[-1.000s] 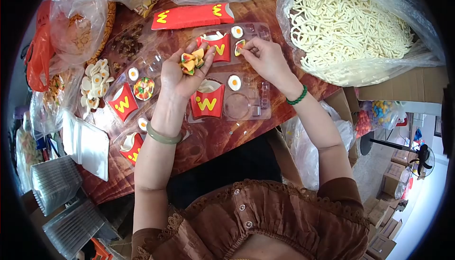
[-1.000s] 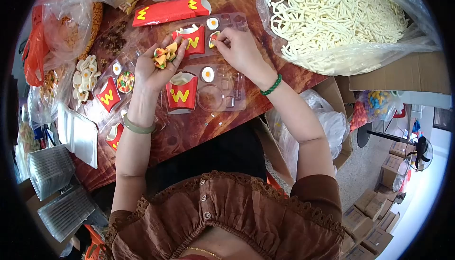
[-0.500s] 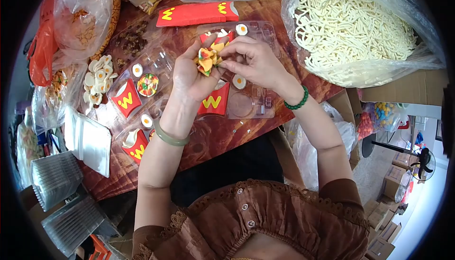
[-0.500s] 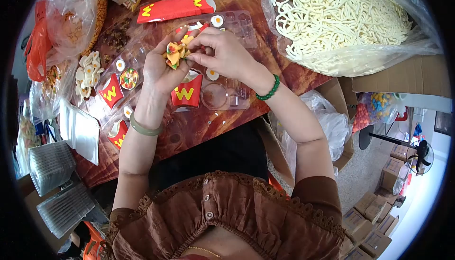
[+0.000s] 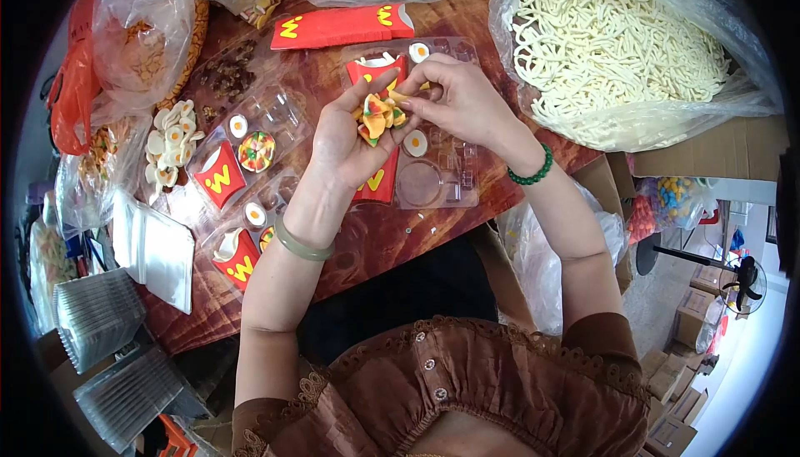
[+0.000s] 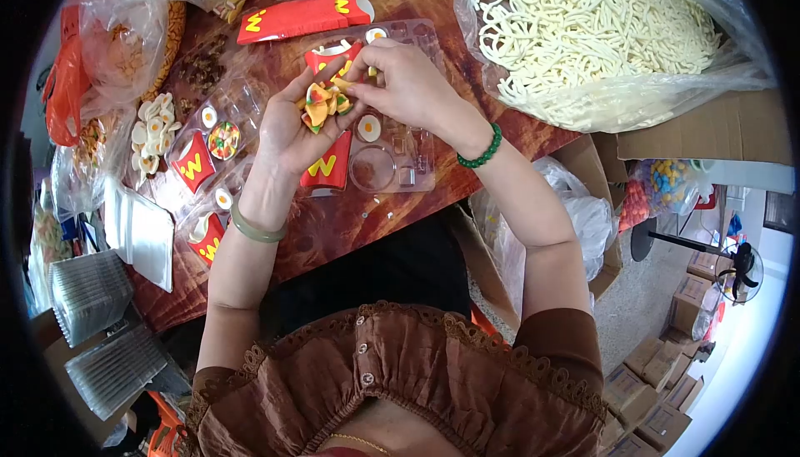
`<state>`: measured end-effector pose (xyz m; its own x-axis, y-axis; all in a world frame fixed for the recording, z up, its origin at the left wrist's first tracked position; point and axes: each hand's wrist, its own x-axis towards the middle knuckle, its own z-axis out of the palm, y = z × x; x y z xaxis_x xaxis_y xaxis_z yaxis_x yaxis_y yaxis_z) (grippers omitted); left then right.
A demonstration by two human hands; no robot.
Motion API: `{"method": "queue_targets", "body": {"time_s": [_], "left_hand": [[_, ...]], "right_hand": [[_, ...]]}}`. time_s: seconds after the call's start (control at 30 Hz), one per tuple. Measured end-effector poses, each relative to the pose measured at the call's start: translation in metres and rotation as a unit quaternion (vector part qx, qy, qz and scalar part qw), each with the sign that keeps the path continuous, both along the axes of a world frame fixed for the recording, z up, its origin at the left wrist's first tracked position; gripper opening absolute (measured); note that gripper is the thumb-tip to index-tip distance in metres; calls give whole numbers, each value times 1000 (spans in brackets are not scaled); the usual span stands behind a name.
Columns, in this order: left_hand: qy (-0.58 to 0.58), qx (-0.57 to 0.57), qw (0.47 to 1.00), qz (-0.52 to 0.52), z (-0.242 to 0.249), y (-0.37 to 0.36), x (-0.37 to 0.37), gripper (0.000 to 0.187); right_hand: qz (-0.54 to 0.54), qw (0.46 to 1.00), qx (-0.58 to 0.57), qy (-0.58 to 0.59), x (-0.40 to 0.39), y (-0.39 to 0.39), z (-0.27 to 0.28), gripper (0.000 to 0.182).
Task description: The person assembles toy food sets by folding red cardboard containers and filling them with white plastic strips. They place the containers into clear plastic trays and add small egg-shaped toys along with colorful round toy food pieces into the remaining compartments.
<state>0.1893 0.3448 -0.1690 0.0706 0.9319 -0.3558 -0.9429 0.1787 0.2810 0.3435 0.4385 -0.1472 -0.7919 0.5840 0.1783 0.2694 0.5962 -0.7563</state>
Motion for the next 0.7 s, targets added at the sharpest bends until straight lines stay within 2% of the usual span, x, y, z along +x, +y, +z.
{"method": "queue_targets", "body": {"time_s": [0.03, 0.07, 0.13, 0.17, 0.2, 0.27, 0.37, 0.4, 0.53, 0.6, 0.7], "left_hand": [[6, -7, 1000, 0, 0, 0, -2, 41], [12, -15, 1000, 0, -1, -1, -4, 40], [11, -26, 1000, 4, 7, -1, -9, 39], [12, -36, 999, 9, 9, -1, -12, 38], [-3, -25, 1000, 15, 6, -1, -17, 36], [9, -28, 999, 21, 2, 2, -23, 35], [16, -36, 999, 31, -3, 8, -27, 31], [26, -44, 998, 35, -4, 9, -28, 30], [57, -67, 995, 44, -8, 12, -32, 25], [60, -67, 995, 42, -9, 11, -31, 25], [71, -72, 994, 40, -8, 14, -29, 29]], "right_hand": [[2, 998, -56, 23, 0, 0, -1, 13], [1, 998, -56, 23, 2, 1, 0, 13], [-120, 987, -101, 42, 10, 6, 1, 13], [-150, 986, -72, -24, 14, 12, 5, 13], [-152, 985, -73, -25, 15, 16, 4, 13], [-118, 983, 63, -127, 17, 23, -1, 18], [-64, 991, 26, -111, 7, 32, -16, 20], [-78, 992, -12, -104, 5, 32, -20, 20], [-112, 992, -23, -43, 12, 32, -25, 18], [-47, 997, 15, -59, 17, 28, -29, 16], [-24, 996, 61, -58, 20, 28, -35, 13]]}}
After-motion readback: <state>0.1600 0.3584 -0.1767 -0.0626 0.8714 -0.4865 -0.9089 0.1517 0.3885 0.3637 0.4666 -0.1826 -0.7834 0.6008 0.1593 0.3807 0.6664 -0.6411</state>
